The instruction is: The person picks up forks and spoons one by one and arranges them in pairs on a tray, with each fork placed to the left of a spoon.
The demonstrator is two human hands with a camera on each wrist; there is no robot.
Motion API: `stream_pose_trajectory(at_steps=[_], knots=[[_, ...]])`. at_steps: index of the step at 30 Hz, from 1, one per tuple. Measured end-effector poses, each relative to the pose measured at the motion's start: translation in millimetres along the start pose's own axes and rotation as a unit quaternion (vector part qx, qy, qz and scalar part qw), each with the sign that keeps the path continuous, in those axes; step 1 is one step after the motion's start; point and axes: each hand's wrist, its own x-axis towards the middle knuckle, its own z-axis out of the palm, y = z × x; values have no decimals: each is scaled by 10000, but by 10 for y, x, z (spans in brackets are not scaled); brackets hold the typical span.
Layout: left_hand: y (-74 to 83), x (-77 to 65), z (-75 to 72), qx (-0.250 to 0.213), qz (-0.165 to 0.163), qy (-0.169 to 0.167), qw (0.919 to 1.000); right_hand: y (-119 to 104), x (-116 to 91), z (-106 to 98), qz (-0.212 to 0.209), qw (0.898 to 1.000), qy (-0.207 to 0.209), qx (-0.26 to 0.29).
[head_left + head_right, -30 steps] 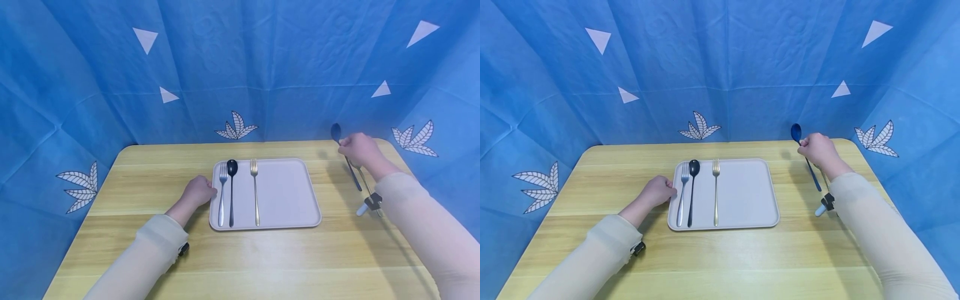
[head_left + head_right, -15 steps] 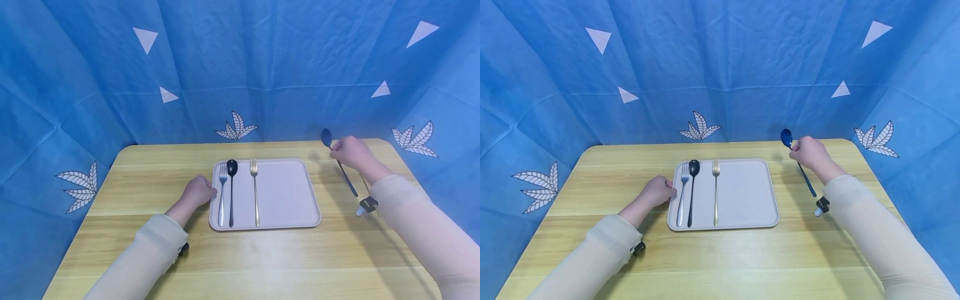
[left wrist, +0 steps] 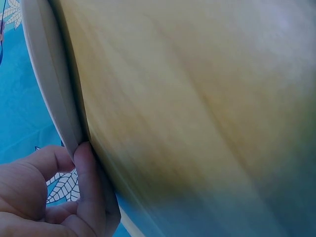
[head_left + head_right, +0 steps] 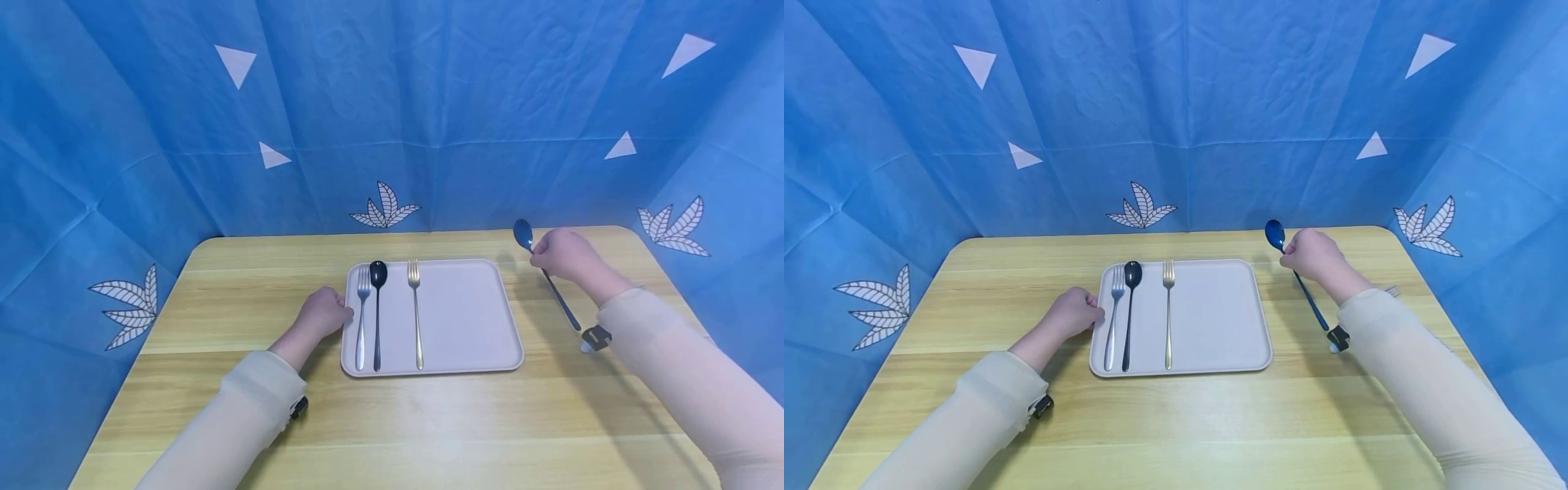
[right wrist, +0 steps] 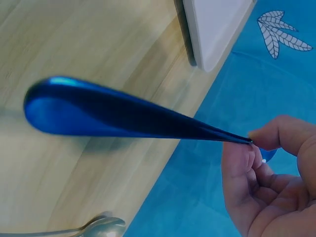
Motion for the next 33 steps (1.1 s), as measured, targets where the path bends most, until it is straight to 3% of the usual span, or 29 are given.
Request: stream_pose_trajectory(at_steps=[10, 19, 33], knots=[[4, 12, -8, 9, 16, -32, 10000, -104, -36, 45, -15, 9997, -254, -8], [2, 23, -3, 8, 11, -26, 10000, -171, -34, 115, 12, 9992, -304, -254], [14, 18, -18, 23, -13, -48, 10000, -283, -51, 211, -87, 9990, -387, -200]])
